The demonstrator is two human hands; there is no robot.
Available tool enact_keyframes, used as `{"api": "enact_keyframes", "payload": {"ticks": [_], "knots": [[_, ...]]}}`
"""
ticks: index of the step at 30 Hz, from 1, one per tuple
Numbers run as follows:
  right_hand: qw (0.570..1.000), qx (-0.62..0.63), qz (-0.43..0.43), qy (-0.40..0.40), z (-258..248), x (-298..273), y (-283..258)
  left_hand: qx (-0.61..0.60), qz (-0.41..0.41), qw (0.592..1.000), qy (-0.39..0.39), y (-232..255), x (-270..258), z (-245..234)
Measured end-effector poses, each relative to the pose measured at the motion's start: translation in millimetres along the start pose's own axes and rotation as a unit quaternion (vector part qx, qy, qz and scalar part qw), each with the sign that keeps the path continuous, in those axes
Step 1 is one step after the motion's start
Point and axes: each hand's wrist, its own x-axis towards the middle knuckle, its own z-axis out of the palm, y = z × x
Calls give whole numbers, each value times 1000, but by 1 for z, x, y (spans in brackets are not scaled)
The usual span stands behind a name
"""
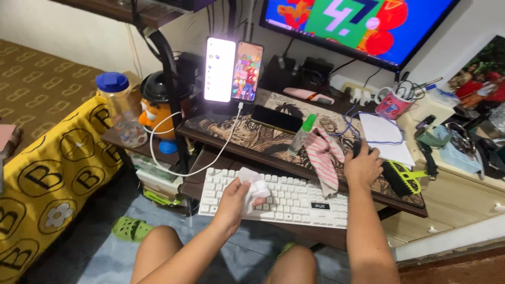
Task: Cleaning a white computer keyboard using a wipe.
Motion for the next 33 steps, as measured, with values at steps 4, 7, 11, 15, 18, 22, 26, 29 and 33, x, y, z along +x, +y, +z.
{"api": "enact_keyframes", "payload": {"ticks": [4, 7, 11, 15, 18, 22, 26, 29, 33], "knots": [[1000, 5, -7, 6, -1, -2, -2, 31, -2, 1000, 6, 9, -1, 3], [1000, 4, -7, 5, -2, -3, -2, 98, -19, 994, 39, 7, 6, 0], [1000, 3, -7, 4, -7, -3, -5, 43, 2, 997, 59, 1, 21, -4], [999, 15, -23, 28, -7, -5, -4, 142, 5, 988, 58, 17, 21, 7], [991, 48, -69, 106, -6, -5, 2, 82, 58, 995, -6, 18, 40, 3], [965, 130, -111, 197, -44, -39, -35, 114, 50, 992, 0, 30, 46, 13], [763, 645, 12, -44, -78, -105, -109, 117, 85, 989, -5, 11, 60, 6], [677, 708, -59, -190, -101, -147, -158, 126, 112, 986, -14, 11, 59, 12], [729, 649, -61, -211, -53, -166, -170, 158, 62, 985, -35, 24, 53, 9]]}}
